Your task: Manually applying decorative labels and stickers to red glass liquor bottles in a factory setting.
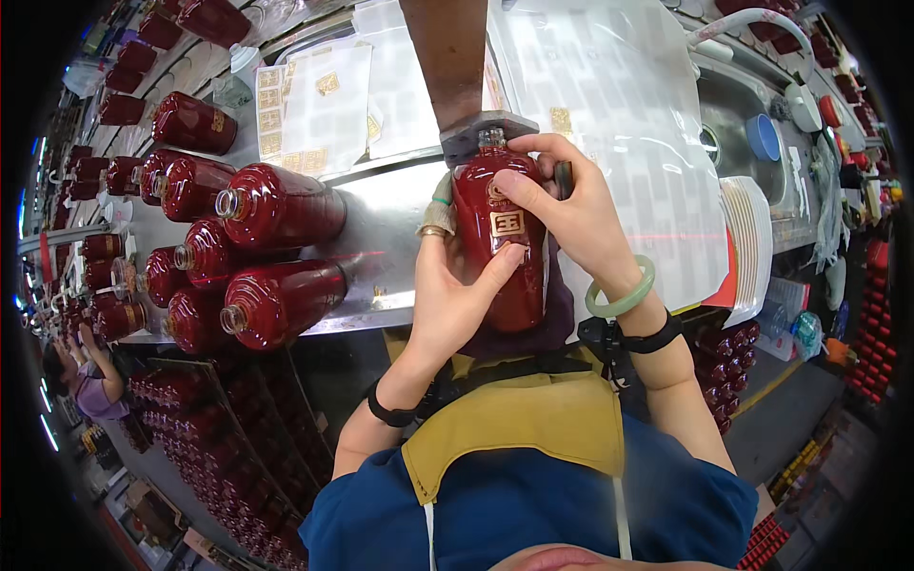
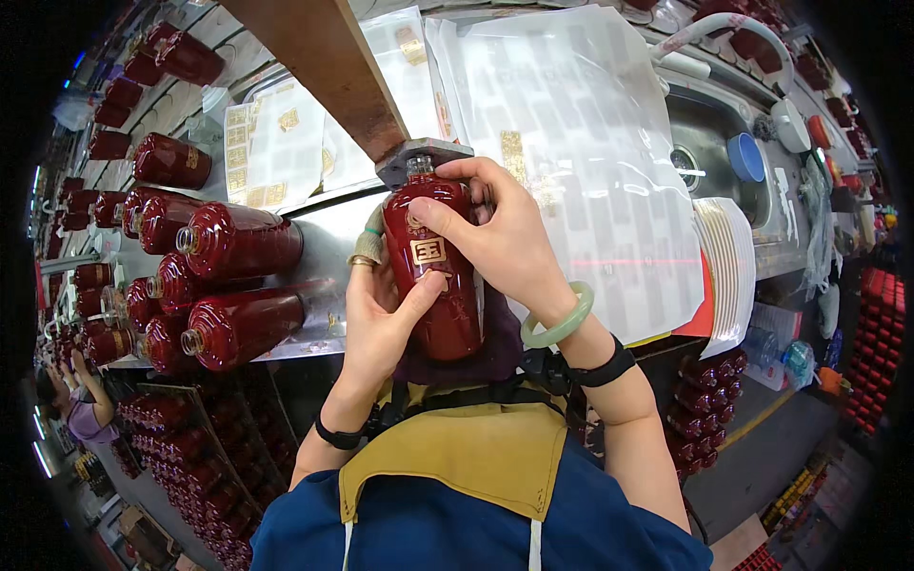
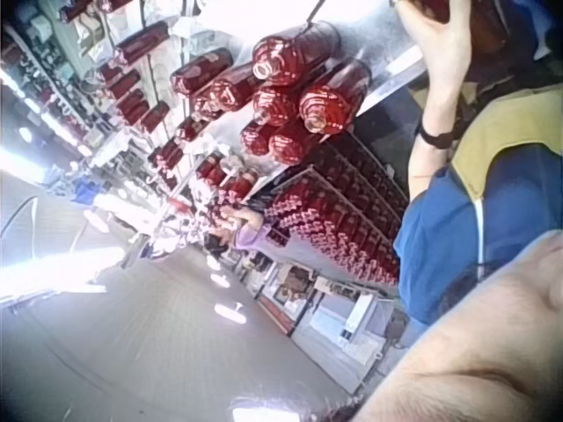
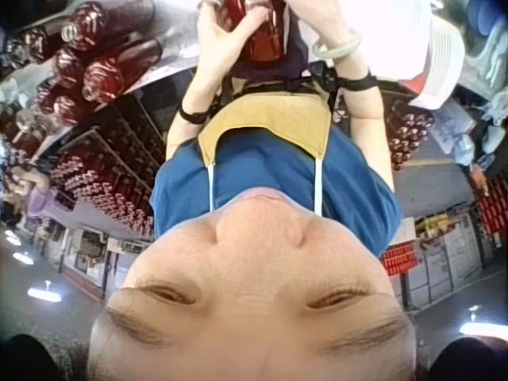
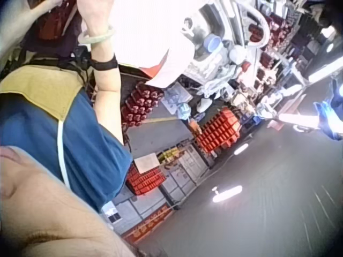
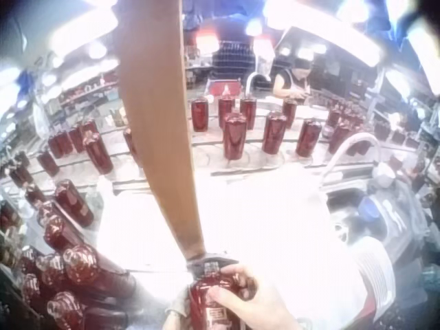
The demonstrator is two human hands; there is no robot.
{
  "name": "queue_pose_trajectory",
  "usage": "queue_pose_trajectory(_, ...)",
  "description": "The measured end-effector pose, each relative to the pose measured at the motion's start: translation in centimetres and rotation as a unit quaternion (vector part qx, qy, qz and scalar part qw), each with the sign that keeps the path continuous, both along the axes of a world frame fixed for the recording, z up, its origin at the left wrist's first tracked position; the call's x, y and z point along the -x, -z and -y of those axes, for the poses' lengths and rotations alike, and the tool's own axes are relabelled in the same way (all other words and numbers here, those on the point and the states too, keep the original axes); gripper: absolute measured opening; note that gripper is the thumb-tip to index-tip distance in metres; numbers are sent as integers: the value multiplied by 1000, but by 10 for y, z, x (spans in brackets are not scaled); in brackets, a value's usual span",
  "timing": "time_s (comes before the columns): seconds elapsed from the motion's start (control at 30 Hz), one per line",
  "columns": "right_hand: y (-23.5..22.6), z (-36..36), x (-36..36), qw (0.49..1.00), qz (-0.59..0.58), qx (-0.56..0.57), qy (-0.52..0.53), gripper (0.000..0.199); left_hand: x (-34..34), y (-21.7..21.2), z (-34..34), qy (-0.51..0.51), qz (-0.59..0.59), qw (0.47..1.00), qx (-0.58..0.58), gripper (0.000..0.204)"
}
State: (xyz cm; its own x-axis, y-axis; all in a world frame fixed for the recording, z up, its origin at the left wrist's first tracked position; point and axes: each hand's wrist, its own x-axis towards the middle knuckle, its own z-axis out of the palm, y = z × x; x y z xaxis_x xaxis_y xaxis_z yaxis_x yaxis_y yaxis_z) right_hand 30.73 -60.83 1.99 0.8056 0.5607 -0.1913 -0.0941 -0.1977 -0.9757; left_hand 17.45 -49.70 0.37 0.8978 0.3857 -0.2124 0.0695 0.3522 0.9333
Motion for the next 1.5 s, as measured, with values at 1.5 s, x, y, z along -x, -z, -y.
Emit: queue_pose_trajectory(1.5,16,20,23,998,-17,-44,29,63,-15,11,-13,-14,22,997,74,66)
